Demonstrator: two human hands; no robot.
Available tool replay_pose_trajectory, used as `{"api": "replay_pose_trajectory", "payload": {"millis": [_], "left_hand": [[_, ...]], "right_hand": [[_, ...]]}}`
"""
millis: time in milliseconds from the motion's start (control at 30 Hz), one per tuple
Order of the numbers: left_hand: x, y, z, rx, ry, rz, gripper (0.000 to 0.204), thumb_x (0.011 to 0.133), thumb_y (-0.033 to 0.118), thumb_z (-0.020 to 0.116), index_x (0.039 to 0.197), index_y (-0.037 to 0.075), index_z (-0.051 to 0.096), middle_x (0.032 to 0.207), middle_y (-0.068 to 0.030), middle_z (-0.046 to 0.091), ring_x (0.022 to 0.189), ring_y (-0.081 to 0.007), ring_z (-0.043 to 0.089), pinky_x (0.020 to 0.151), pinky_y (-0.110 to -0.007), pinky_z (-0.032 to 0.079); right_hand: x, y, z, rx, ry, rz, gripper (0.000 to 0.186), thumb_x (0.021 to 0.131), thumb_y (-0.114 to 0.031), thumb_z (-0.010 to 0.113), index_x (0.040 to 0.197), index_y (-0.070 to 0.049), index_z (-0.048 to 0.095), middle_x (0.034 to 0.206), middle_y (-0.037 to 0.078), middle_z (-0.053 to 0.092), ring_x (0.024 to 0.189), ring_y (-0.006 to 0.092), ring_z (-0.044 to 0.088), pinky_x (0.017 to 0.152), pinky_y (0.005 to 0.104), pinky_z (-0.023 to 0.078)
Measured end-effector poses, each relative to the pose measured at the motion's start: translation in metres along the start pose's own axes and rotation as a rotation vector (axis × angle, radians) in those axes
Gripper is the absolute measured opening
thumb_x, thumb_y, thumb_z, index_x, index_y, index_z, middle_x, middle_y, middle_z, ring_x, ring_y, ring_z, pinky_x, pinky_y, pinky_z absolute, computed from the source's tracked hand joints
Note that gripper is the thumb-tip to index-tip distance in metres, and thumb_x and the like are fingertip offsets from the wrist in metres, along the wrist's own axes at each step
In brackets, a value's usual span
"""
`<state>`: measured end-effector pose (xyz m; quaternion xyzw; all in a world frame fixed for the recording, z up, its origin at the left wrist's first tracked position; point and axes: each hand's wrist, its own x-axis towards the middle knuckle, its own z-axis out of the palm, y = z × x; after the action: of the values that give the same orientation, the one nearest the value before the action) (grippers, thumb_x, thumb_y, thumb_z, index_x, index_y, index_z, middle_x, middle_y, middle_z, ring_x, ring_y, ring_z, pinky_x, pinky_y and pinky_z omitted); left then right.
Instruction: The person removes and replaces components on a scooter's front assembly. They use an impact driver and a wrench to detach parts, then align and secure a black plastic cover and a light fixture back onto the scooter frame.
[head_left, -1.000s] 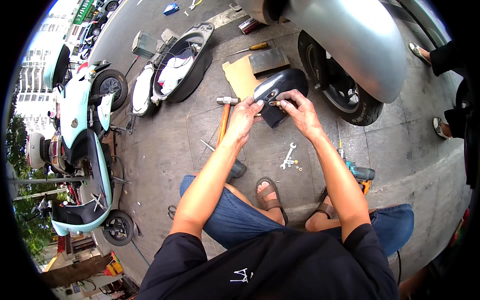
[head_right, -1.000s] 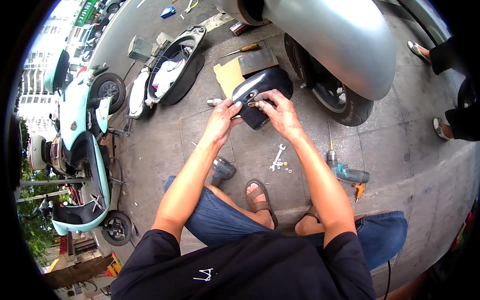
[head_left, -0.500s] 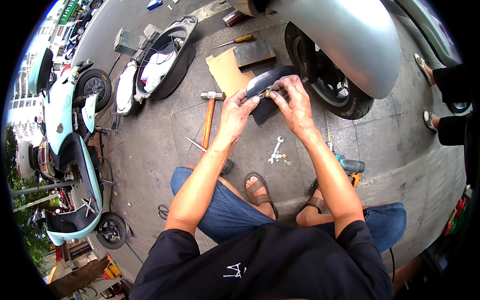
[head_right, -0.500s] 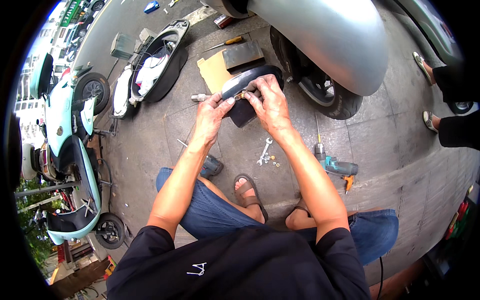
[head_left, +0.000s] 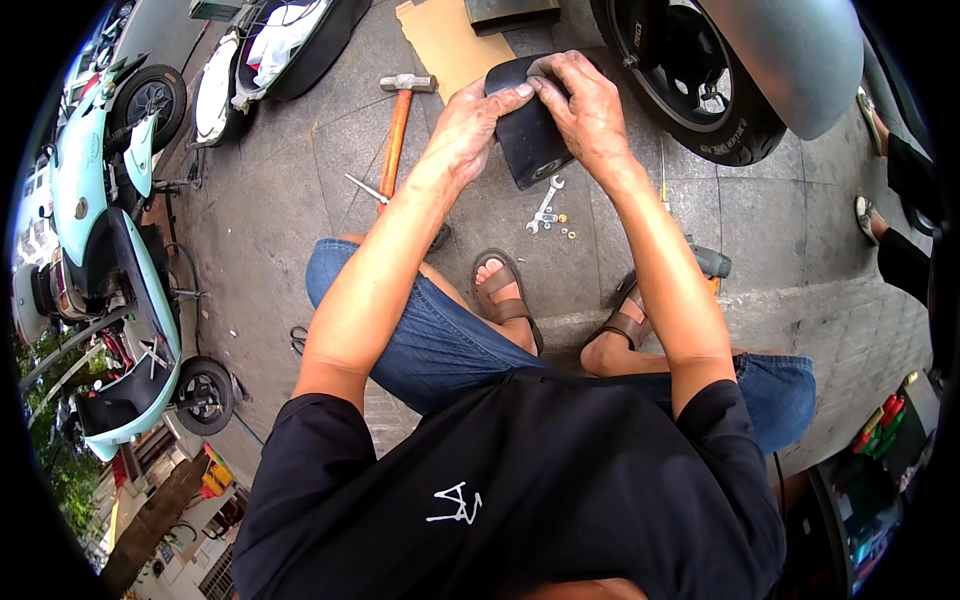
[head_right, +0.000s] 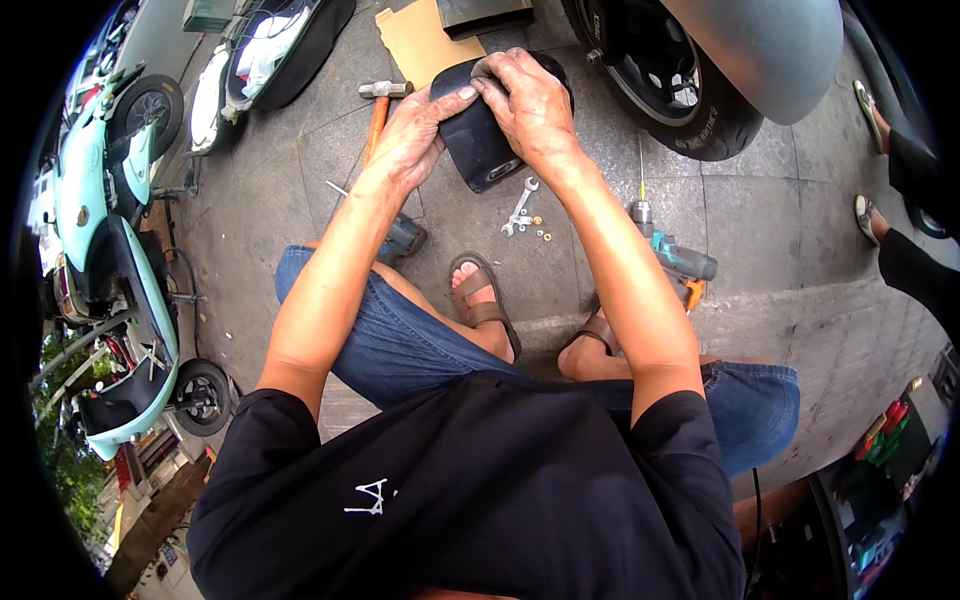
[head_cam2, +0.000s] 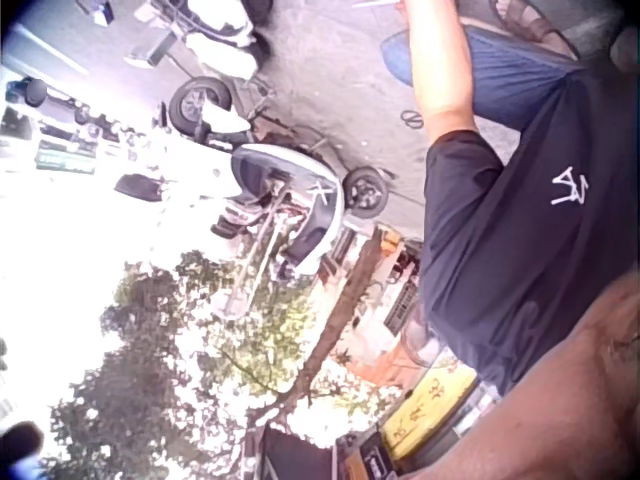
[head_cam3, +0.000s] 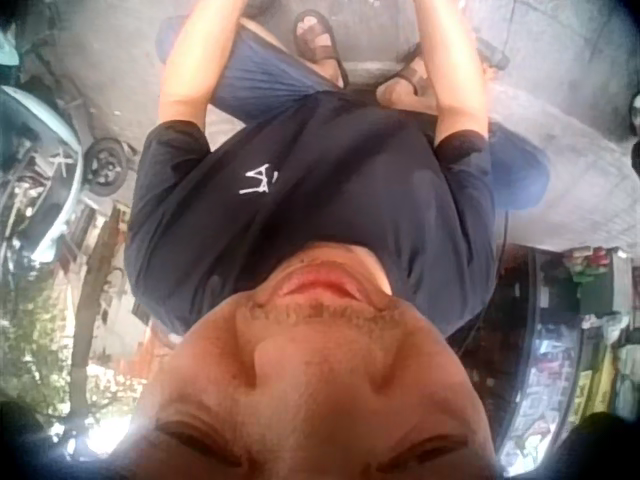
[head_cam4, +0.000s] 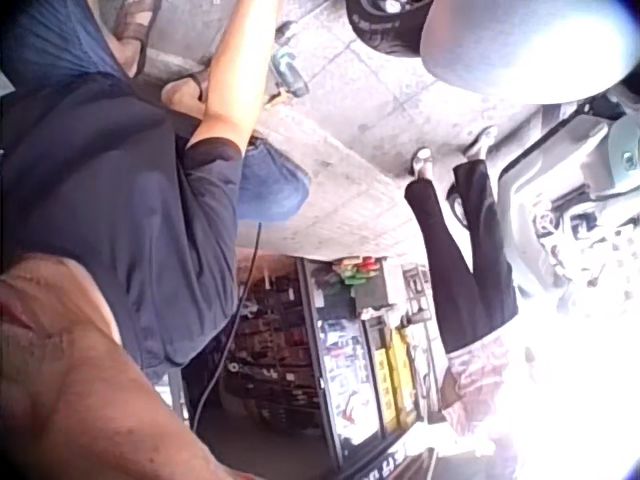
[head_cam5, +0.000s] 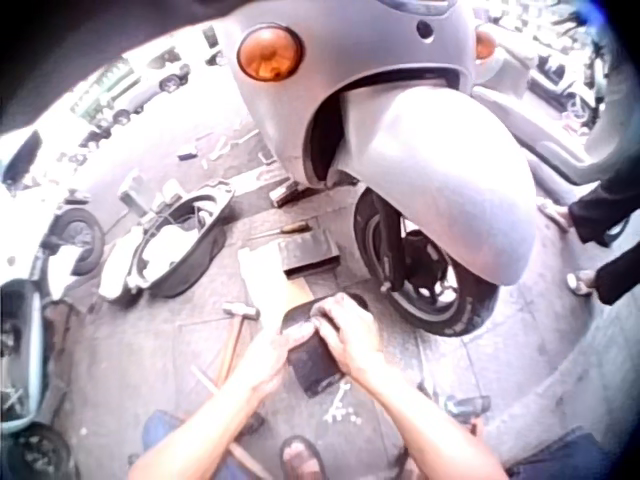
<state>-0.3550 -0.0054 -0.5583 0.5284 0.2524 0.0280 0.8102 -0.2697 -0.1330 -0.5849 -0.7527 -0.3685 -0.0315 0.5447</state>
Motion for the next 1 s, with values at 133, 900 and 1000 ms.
{"api": "replay_pose_trajectory", "payload": {"millis": [133,900,1000], "left_hand": [[0.006,-0.011,-0.01,-0.011,0.025,-0.03,0.029,0.081,0.003,0.064,0.108,-0.002,0.055,0.096,-0.008,0.064,0.087,-0.0164,0.063,0.084,-0.028,0.049],[0.026,0.043,-0.02,-0.534,0.14,0.12,0.029,0.091,0.003,0.051,0.119,-0.005,0.048,0.113,-0.0172,0.06,0.105,-0.0244,0.06,0.093,-0.037,0.049],[0.023,0.044,-0.017,-0.602,0.177,0.055,0.024,0.09,0.002,0.052,0.113,-0.005,0.05,0.111,-0.0175,0.061,0.1,-0.0241,0.062,0.091,-0.037,0.051]], "right_hand": [[-0.005,0.003,0.006,-0.047,0.007,0.006,0.016,0.081,-0.007,0.064,0.096,-0.002,0.062,0.091,0.013,0.064,0.083,0.0285,0.064,0.075,0.0322,0.05],[-0.223,0.115,0.055,-0.394,-0.714,0.519,0.032,0.078,-0.024,0.062,0.106,-0.009,0.054,0.1,0.016,0.06,0.094,0.0365,0.06,0.081,0.0461,0.049],[-0.206,0.118,0.052,-0.236,-0.778,0.776,0.038,0.078,-0.023,0.064,0.111,-0.008,0.053,0.105,0.017,0.061,0.097,0.0353,0.06,0.084,0.0436,0.048]]}}
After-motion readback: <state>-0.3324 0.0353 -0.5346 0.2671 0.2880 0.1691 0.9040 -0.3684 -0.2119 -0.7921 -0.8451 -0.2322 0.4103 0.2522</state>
